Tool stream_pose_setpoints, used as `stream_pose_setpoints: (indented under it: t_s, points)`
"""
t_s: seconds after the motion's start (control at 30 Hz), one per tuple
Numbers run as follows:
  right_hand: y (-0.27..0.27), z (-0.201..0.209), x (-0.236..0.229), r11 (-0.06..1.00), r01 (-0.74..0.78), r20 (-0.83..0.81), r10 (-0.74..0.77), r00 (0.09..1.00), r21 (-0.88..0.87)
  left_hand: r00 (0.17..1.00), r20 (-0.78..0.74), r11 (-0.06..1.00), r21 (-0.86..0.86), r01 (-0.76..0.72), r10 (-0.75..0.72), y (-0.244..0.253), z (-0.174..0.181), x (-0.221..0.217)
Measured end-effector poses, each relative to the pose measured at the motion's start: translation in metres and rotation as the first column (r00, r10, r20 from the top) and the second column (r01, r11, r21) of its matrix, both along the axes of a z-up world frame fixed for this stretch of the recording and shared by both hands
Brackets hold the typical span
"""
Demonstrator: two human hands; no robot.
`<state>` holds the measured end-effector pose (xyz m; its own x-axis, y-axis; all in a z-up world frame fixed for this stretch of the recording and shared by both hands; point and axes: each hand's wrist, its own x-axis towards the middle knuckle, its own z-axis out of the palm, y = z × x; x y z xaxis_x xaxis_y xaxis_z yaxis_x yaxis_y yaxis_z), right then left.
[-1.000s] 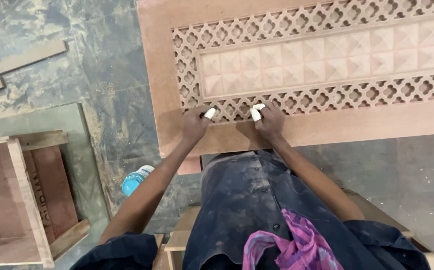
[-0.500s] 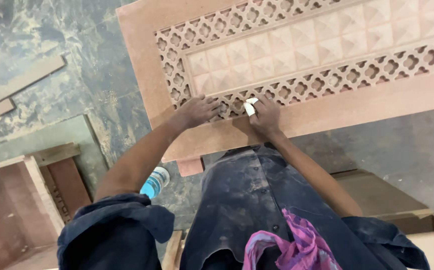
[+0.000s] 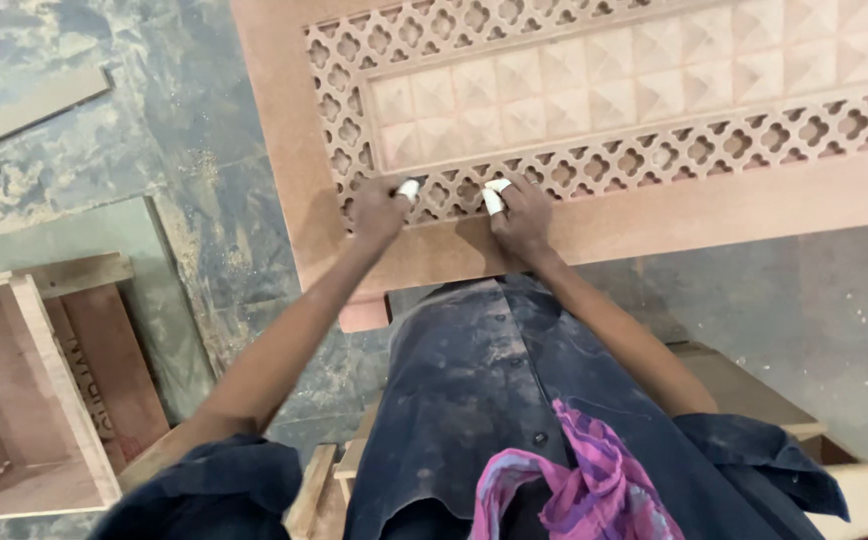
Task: The person sands the surface of a large, intricately carved wooden panel using small white sanding blocks. They move systematically across the panel, smoothing the carved patterns and flat areas.
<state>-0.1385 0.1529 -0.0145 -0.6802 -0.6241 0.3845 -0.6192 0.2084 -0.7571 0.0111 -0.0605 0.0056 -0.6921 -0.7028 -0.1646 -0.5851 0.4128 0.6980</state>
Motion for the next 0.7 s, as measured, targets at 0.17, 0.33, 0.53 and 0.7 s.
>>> stream_pose_setpoints:
  t_s: [0.17,0.33,0.53,0.7]
  points:
    - [0.003,-0.003,-0.004,0.998,-0.020,0.060,0.017,0.998,0.051,0.989,0.024,0.964,-0.225,-0.139,0.149,0.068,-0.026,-0.021]
    - [0.001,-0.003,0.000,0.999,-0.030,0.079,0.026,0.997,0.041,0.965,0.102,0.955,-0.198,-0.220,0.243,0.101,-0.029,-0.013]
    - [0.007,-0.003,-0.004,0.998,-0.059,0.054,0.057,0.997,0.033,0.990,0.116,0.942,-0.334,-0.033,0.076,0.088,-0.060,-0.001]
    - [0.008,-0.003,-0.005,0.997,-0.059,0.077,0.056,0.995,0.041,0.972,0.201,0.937,-0.303,0.176,-0.118,0.073,-0.054,0.006]
